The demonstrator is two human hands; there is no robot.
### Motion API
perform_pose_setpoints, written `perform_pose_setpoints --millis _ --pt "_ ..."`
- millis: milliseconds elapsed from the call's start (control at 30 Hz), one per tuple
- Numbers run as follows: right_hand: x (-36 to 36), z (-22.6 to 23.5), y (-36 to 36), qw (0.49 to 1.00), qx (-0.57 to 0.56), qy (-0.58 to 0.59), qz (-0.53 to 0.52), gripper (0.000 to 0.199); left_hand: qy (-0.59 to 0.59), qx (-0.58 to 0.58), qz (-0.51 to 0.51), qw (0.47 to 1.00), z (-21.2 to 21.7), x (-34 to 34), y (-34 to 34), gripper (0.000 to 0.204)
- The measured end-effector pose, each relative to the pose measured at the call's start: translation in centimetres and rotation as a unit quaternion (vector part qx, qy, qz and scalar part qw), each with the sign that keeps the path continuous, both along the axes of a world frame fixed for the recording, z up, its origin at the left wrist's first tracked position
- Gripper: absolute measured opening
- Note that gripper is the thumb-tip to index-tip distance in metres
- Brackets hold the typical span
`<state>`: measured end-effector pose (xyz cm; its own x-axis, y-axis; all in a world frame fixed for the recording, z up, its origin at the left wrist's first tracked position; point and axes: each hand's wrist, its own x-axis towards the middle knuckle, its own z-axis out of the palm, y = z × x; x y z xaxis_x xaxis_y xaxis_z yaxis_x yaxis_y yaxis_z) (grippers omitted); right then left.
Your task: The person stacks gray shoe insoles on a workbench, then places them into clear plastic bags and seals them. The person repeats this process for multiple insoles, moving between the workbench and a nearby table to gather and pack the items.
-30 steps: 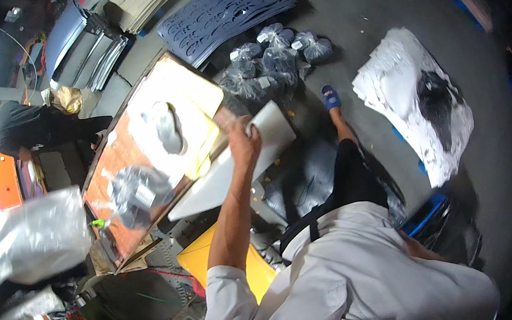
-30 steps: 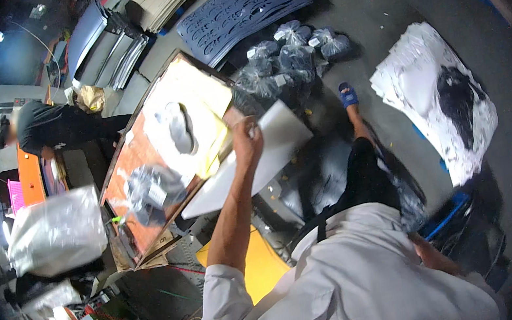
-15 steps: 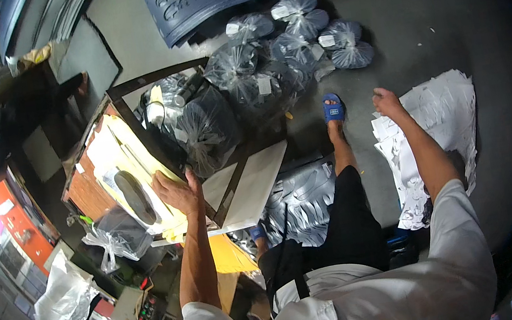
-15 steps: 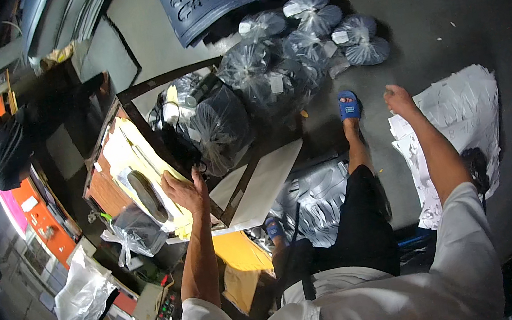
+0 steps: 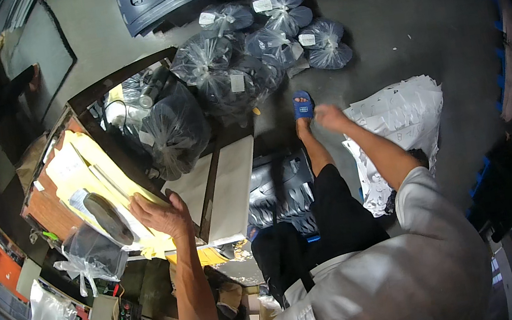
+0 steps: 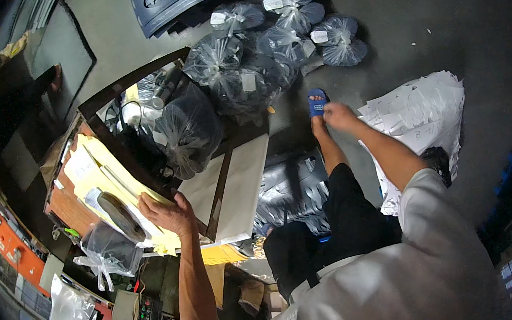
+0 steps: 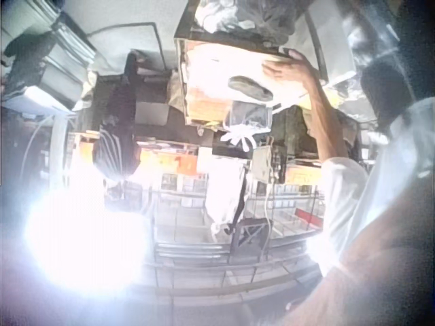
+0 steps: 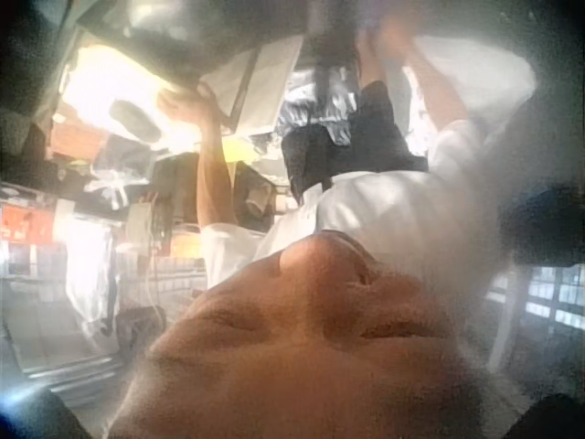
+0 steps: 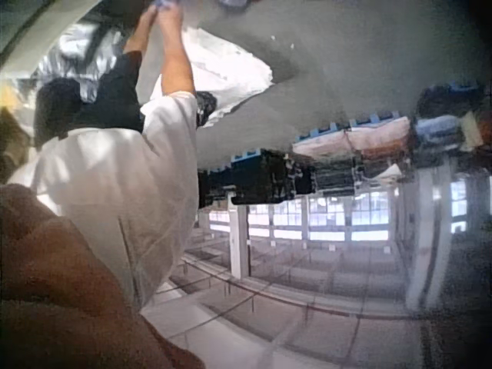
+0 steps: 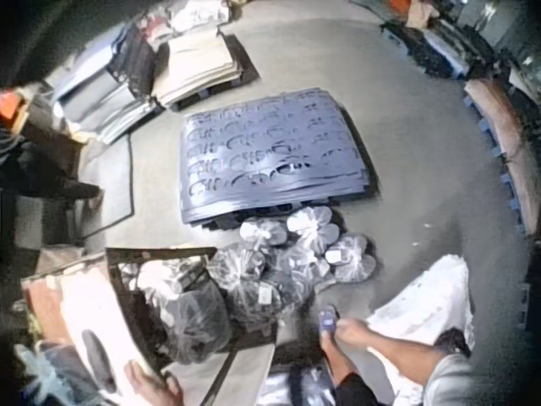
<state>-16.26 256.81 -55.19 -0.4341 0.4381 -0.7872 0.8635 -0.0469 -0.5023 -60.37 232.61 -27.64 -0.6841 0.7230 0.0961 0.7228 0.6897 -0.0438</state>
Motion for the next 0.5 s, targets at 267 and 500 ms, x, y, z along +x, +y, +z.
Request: perform_pose_setpoints --millis 267,500 --pt "3.2 14.0 -15.2 0.932 -0.156 -0.212 0.248 0.052 0.012 -0.018 -0.016 1.0 0.0 -0.1 0.2 0.084" --pt "2.2 13.5 -16.2 0.951 -0.075 -0.201 0.224 0.053 -0.001 -0.029 -0.009 1.0 -0.3 -0.2 -0.1 0.08"
